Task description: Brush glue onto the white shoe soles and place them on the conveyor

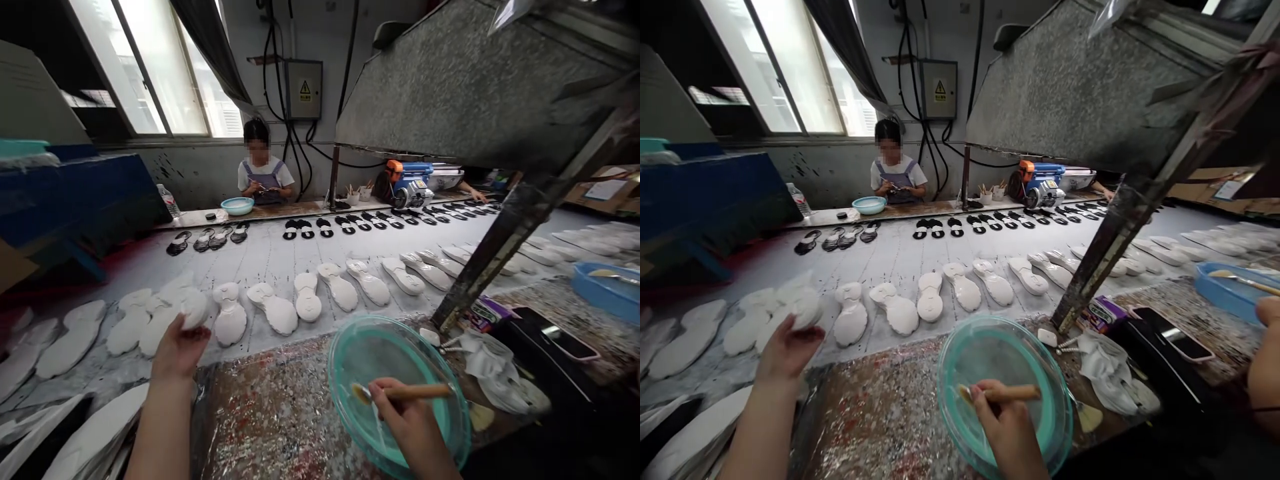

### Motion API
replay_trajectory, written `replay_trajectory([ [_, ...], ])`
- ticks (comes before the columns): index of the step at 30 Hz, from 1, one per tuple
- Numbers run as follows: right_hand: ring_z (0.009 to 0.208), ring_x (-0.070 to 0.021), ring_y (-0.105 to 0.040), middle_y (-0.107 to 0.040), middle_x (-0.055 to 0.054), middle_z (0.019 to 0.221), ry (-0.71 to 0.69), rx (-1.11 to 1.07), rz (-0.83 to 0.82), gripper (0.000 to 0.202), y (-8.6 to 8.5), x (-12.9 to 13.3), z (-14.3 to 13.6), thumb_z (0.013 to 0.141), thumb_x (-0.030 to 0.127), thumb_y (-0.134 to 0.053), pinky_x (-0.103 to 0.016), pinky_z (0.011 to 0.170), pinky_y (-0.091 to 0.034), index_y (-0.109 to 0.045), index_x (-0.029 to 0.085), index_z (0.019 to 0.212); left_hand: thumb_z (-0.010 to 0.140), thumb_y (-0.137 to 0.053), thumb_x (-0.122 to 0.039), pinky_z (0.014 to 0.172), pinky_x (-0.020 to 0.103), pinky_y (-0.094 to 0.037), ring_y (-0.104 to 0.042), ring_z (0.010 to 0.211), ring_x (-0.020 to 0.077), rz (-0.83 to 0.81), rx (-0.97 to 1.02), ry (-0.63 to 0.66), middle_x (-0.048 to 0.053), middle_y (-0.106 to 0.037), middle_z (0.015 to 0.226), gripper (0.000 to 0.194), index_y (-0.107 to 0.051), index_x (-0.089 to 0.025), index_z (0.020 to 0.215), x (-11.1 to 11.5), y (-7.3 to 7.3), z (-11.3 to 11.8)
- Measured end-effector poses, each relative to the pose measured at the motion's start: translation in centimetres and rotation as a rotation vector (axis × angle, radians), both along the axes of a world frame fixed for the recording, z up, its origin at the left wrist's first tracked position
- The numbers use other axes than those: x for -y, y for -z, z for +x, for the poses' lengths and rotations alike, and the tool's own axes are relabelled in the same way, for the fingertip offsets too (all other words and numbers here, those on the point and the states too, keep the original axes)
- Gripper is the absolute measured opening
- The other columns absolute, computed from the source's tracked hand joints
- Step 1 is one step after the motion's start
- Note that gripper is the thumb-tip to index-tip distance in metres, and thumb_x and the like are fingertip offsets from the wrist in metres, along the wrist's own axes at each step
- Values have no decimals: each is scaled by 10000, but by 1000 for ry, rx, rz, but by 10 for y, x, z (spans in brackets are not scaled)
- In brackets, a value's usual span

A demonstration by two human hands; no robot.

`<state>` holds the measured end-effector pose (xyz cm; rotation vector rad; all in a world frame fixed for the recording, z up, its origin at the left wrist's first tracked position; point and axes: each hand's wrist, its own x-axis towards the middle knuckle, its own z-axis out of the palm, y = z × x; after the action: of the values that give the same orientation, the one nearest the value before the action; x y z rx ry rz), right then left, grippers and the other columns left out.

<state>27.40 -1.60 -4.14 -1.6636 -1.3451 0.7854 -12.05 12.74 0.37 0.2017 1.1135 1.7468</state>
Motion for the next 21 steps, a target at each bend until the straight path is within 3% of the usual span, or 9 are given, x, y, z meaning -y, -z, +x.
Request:
replay_trajectory([
  [3,575,-227,-637,-642,-36,589,-91,110,-114,465,11,-8,-2,876,609,-492,-279,537,-437,-686,217,719,784,-584,-613,800,467,-601,-656,987,294,253,-53,-1,40,-713,1003,420,-656,-281,1030,51,-3,13],
  [6,578,-246,-638,-649,-49,586,-107,135,-139,385,14,-10,-6,815,539,-548,-294,537,-386,-644,222,620,753,-624,-527,827,460,-601,-682,1013,317,252,-63,-11,68,-743,1070,477,-659,-263,1149,81,-8,27],
  [9,582,-237,-611,-614,-36,575,-63,139,-121,419,2,-6,-5,855,575,-496,-301,571,-374,-619,227,658,816,-540,-322,799,450,-607,-729,884,296,32,57,123,99,-773,904,413,-642,-208,1199,87,-12,50],
  [11,603,-227,-586,-589,-23,592,-25,128,-101,450,-11,-2,-2,892,607,-450,-304,607,-374,-601,231,698,879,-469,-266,805,445,-605,-739,864,292,-53,147,248,112,-773,844,396,-630,-158,1224,87,-11,74],
  [14,542,-191,-500,-500,2,529,-61,5,-153,473,-27,2,-2,867,623,-504,-292,568,-331,-500,226,610,932,-474,-306,787,397,-604,-746,840,281,-152,246,367,114,-771,836,377,-645,-114,1207,87,-6,116],
  [17,483,-142,-399,-404,41,474,-88,-321,-153,475,-33,9,-13,842,632,-578,-259,511,-301,-501,215,630,947,-500,-342,787,356,-592,-742,829,260,-160,298,458,104,-766,826,355,-671,-108,1153,89,-4,151],
  [19,506,-138,-445,-467,38,521,-60,-543,-53,423,-34,16,-25,848,610,-616,-240,509,-352,-599,198,755,955,-493,-368,781,348,-584,-737,823,257,-162,321,483,104,-759,805,368,-681,-103,1127,92,-6,165],
  [21,590,-152,-554,-603,-2,652,-63,-597,102,307,-35,23,-38,860,500,-657,-240,569,-445,-673,194,881,959,-477,-410,768,352,-575,-732,810,262,-170,343,513,112,-753,792,414,-688,-96,1127,96,-11,171],
])
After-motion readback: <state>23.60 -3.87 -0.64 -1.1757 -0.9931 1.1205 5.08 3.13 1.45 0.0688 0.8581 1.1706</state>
